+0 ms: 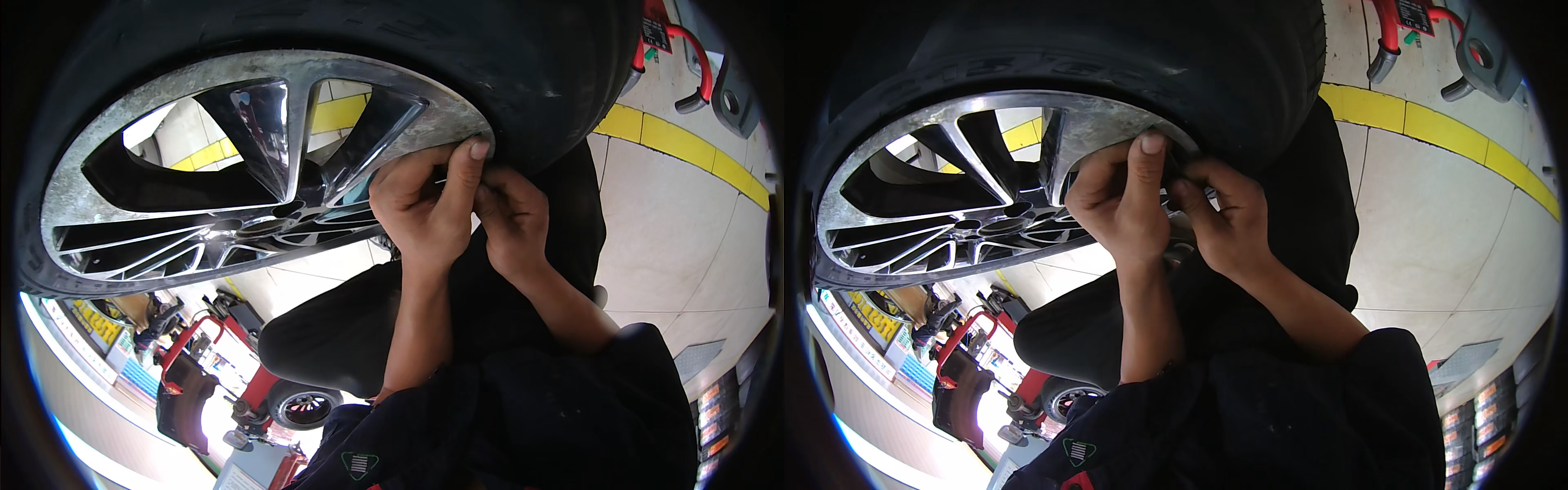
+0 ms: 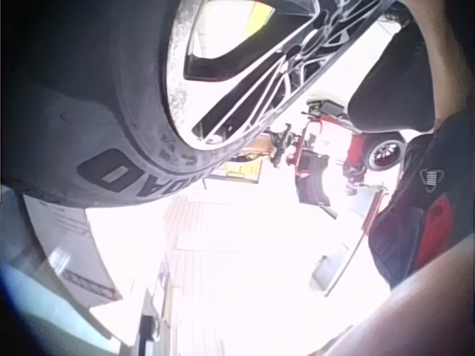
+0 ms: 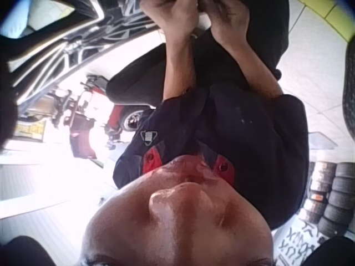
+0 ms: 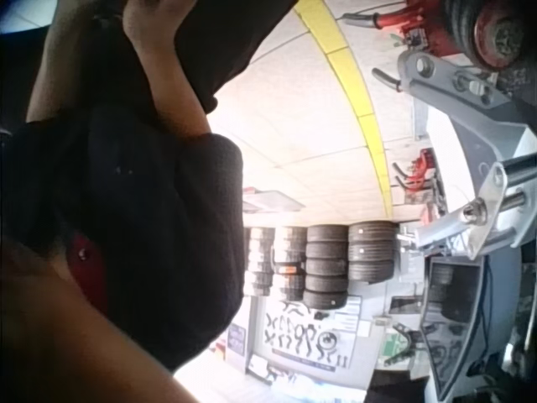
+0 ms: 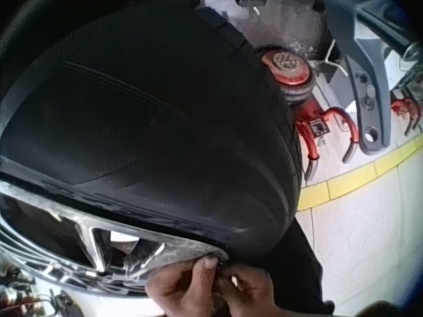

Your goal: The person applies a strip of tape along the inner edge of a car wheel rim. They press the tape firmly into place and smooth it along the rim's contour.

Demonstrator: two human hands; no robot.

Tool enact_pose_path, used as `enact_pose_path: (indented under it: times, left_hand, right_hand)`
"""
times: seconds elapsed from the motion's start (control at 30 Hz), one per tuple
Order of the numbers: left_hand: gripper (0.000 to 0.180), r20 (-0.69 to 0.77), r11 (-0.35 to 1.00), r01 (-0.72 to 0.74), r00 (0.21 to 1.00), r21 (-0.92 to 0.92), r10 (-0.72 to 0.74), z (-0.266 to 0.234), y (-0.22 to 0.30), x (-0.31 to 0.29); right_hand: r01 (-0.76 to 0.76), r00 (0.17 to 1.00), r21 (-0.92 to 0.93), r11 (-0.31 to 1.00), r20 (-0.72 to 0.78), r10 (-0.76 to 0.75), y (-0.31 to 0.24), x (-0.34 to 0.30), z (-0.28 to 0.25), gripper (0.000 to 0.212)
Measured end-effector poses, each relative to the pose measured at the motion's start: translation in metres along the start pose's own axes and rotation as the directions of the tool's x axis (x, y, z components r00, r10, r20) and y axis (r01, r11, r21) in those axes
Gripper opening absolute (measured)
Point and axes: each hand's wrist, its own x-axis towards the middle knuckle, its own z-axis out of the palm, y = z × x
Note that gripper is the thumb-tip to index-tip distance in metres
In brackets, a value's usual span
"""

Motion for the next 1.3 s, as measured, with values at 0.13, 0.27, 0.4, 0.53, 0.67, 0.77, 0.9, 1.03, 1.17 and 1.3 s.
enact_pose_path:
  times: [0.13, 0.27, 0.4, 0.53, 0.67, 0.77, 0.9, 1.03, 1.17, 1.3]
  left_hand:
    - [0.015, -0.030, 1.000, -0.008, 1.000, -0.013, 0.008, 0.003, -0.002, -0.001]
    - [0.015, -0.022, 0.999, 0.028, 0.999, 0.017, -0.028, 0.004, 0.007, 0.000]
    - [0.014, -0.010, 0.996, -0.020, 1.000, -0.089, 0.019, -0.003, -0.005, -0.001]
    - [0.014, 0.008, 0.996, -0.011, 1.000, -0.089, 0.011, -0.003, -0.004, 0.000]
    - [0.015, 0.015, 0.992, -0.030, 0.999, -0.125, 0.032, -0.003, -0.007, 0.000]
    - [0.016, 0.022, 0.993, -0.021, 0.999, -0.114, 0.024, -0.005, -0.007, 0.000]
    - [0.017, -0.011, 0.998, -0.036, 0.999, -0.049, 0.035, -0.002, -0.009, -0.001]
    - [0.016, -0.043, 0.997, -0.051, 0.998, -0.051, 0.048, -0.001, -0.008, -0.001]
    - [0.015, -0.049, 0.999, -0.005, 0.999, -0.051, 0.002, 0.001, -0.002, -0.001]
    - [0.015, -0.062, 0.999, -0.001, 0.998, -0.042, -0.002, 0.002, -0.002, -0.001]
  right_hand:
    - [-0.022, 1.000, -0.025, 0.999, -0.022, 0.021, -0.003, 0.001, 0.001, 0.006]
    - [-0.011, 0.999, -0.022, 1.000, -0.054, 0.010, -0.004, 0.001, 0.003, 0.006]
    - [0.006, 1.000, -0.070, 0.998, -0.002, -0.006, 0.000, -0.002, 0.000, 0.009]
    - [0.016, 1.000, 0.014, 1.000, 0.007, -0.016, 0.003, -0.003, -0.002, 0.009]
    - [0.010, 0.999, 0.041, 0.999, 0.032, -0.011, 0.003, -0.005, -0.004, 0.007]
    - [0.021, 0.999, 0.024, 0.999, 0.028, -0.021, 0.003, -0.006, -0.003, 0.006]
    - [0.031, 0.999, -0.055, 0.998, 0.017, -0.030, 0.002, -0.003, -0.004, 0.005]
    - [0.046, 0.999, -0.040, 0.998, -0.007, -0.046, 0.002, -0.003, 0.000, 0.005]
    - [0.024, 0.999, -0.023, 0.999, -0.023, -0.025, -0.002, -0.001, 0.002, 0.004]
    - [-0.008, 0.999, -0.027, 1.000, -0.036, 0.007, -0.006, 0.000, 0.004, 0.004]
